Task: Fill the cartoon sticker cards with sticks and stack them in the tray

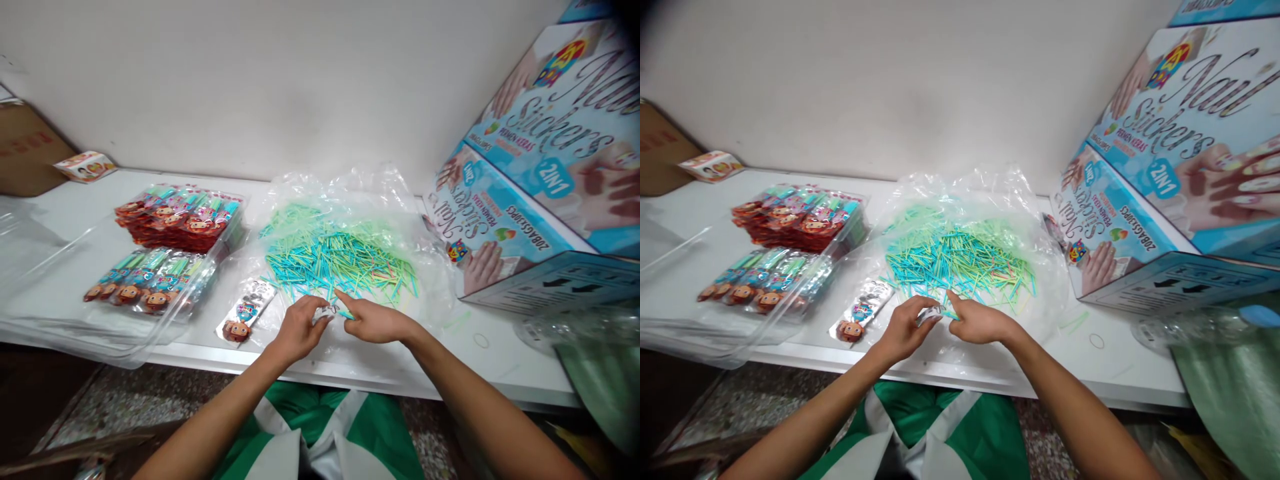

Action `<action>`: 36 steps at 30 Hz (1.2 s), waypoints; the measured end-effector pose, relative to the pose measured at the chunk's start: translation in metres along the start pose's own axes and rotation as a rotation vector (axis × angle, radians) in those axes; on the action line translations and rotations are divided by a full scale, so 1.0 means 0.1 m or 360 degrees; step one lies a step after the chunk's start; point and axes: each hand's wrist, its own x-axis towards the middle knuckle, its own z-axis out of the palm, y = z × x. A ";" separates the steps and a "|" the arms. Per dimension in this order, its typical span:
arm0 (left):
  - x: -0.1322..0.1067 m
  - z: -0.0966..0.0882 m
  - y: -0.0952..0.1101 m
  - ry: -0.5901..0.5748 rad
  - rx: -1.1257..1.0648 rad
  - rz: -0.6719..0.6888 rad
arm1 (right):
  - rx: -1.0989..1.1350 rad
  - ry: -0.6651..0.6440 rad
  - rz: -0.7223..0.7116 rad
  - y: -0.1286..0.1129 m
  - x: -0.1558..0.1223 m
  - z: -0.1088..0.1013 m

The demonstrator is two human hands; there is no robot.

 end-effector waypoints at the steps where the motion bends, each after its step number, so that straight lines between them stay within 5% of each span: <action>1: 0.00 0.00 0.00 -0.0010 0.0033 0.0048 | -0.0010 -0.0011 0.0014 0.00 0.01 0.01; 6: -0.03 0.01 -0.04 -0.0063 0.0143 0.0184 | -0.0016 -0.0027 0.0062 0.04 0.05 0.03; 15: -0.03 0.03 -0.08 -0.0059 0.0030 0.0009 | 0.0100 -0.0213 0.0072 0.06 0.05 -0.02; 25: -0.05 0.06 -0.10 -0.0066 -0.0052 -0.0134 | -0.0067 -0.0173 0.0069 0.11 0.10 0.01; 36: -0.06 0.08 -0.09 -0.0063 -0.0036 -0.0219 | -0.0582 0.0190 0.0086 0.05 0.05 0.08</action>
